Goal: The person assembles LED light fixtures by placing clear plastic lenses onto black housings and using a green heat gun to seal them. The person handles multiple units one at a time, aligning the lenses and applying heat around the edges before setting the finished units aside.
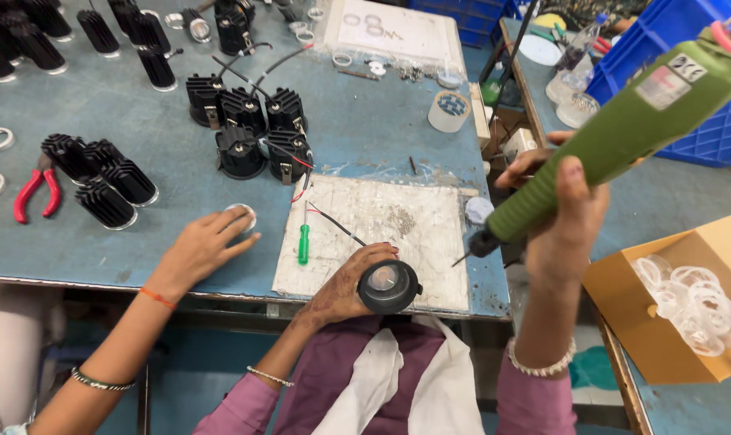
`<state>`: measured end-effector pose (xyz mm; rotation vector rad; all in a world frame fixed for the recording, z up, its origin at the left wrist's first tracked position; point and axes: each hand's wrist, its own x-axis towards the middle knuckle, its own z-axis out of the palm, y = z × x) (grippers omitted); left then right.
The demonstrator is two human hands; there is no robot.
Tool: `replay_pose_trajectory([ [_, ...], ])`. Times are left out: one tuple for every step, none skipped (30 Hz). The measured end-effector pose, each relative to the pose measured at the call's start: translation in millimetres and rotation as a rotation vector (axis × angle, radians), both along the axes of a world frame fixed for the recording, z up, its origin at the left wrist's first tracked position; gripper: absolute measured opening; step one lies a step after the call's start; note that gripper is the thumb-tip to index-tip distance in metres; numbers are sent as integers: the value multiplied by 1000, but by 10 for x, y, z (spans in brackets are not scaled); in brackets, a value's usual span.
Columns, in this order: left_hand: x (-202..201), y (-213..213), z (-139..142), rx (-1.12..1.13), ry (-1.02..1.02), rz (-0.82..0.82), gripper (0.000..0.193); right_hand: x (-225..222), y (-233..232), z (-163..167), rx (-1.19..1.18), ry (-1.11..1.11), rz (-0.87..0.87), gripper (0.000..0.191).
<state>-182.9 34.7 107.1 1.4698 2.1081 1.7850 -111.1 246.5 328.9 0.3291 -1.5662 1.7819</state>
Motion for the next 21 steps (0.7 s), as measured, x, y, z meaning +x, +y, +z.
replay_pose_trajectory([
  [4,2,20,12,39,1,78,84,33,41,26,-13,-54,49],
  [16,-2,45,40,39,9,78,140,48,35,52,-25,-106,52],
  [35,-10,76,68,39,17,78,189,8,-59,194,95,-329,53],
  [53,-18,115,95,42,25,78,262,-40,-195,332,218,-552,54],
  [84,-32,152,103,80,50,76,306,-58,-338,309,308,-685,47],
  [130,-46,187,113,118,75,75,327,-70,-508,285,401,-815,40],
  [159,-56,224,125,153,103,73,346,-127,-738,217,368,-821,32],
  [174,-82,258,88,242,140,72,344,-170,-976,180,296,-770,28],
  [193,-129,285,46,330,177,70,340,-219,-1225,143,223,-721,24],
  [198,-179,308,2,416,217,69,310,-233,-1456,195,40,-701,20],
  [200,-220,327,-37,519,291,68,204,-235,-1675,152,-43,-631,19],
  [205,-264,343,-77,623,367,68,88,-225,-1872,111,-124,-558,17],
  [195,-313,356,-119,728,442,69,-11,-187,-2047,93,-201,-527,17],
  [162,-374,371,-76,704,426,67,-101,-141,-2204,78,-277,-494,16],
  [122,-447,384,-33,680,409,67,-182,-92,-2341,68,-318,-475,17],
  [85,-519,393,11,656,392,67,-258,-40,-2460,58,-359,-456,17],
  [54,-598,398,30,580,437,70,-316,13,-2556,51,-400,-437,18],
  [22,-682,399,51,504,482,74,-358,62,-2633,105,-435,-450,19],
  [-5,-751,396,73,426,530,78,-386,105,-2692,161,-471,-460,21],
  [-30,-814,386,104,357,603,80,-406,138,-2734,221,-506,-466,22],
  [-55,-898,374,133,286,679,82,-414,151,-2763,237,-516,-453,23],
])
